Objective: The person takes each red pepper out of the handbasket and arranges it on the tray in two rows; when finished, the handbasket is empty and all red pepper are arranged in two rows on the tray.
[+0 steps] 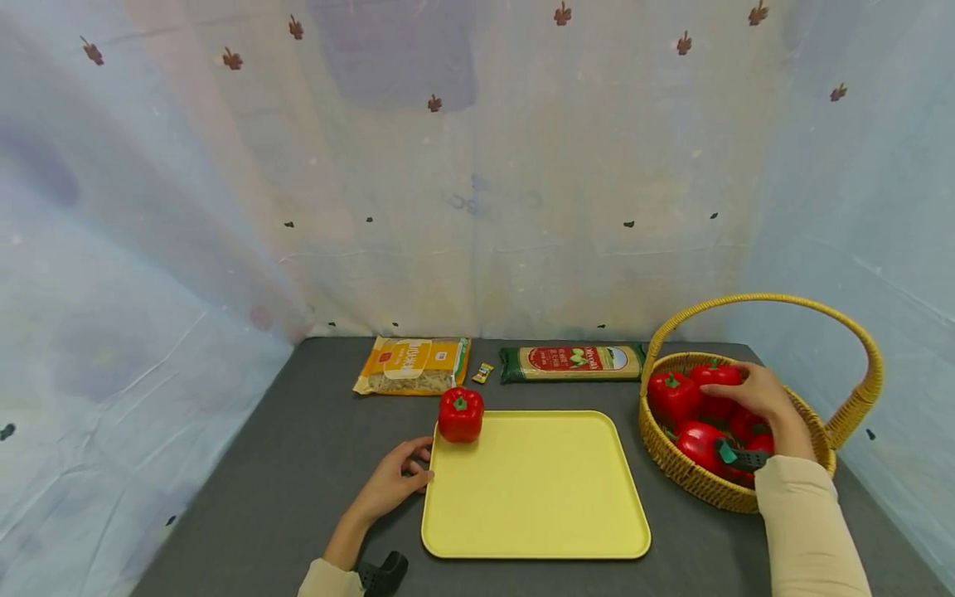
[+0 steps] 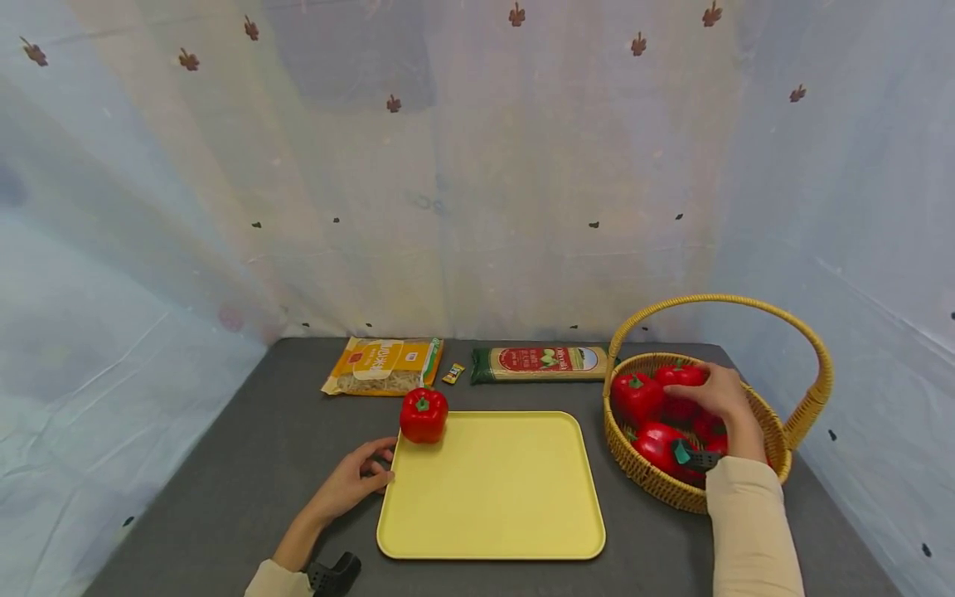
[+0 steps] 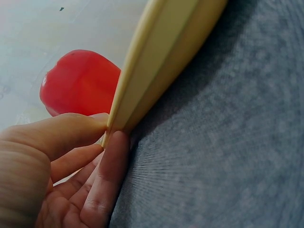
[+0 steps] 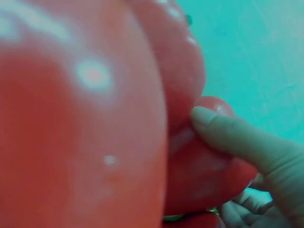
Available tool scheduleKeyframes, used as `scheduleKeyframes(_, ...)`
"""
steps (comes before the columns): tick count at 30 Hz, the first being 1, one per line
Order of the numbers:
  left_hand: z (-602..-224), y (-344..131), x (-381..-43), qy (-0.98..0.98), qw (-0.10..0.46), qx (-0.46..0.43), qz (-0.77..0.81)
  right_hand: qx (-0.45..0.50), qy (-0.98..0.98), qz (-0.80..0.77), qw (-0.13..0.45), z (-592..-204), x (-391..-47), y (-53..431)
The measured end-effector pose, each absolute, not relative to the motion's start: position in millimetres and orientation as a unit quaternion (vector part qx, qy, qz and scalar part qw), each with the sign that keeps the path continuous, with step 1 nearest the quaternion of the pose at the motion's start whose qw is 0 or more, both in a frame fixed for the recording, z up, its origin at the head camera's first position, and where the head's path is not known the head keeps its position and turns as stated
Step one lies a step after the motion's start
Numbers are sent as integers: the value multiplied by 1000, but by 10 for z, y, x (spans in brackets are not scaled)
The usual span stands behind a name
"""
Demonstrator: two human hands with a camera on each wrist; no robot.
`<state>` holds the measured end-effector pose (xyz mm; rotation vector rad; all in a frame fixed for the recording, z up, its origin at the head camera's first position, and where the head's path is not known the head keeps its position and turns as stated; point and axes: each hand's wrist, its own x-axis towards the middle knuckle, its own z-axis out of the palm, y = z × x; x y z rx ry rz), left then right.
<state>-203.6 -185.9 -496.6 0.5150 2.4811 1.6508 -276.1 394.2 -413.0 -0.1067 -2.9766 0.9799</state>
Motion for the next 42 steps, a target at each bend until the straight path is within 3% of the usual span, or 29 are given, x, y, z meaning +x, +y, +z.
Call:
scheduleKeyframes(15, -4831, -1849, -1983, 815, 64, 178, 548, -1, -904, 423, 57, -3769, -2499, 3823)
scheduleKeyframes(23, -4827, -1847, -1981, 820, 62, 182, 540, 65, -888, 452, 50, -3556, -2239, 3696)
scheduleKeyframes(30, -4828, -1853, -1986, 818, 65, 183, 541, 151, -859, 489, -2, -3434, -2012, 3409)
scheduleKeyframes(42, -4815, -1842, -1975, 823, 62, 179, 536, 231, -805, 546, 26, -3710, -2066, 2767)
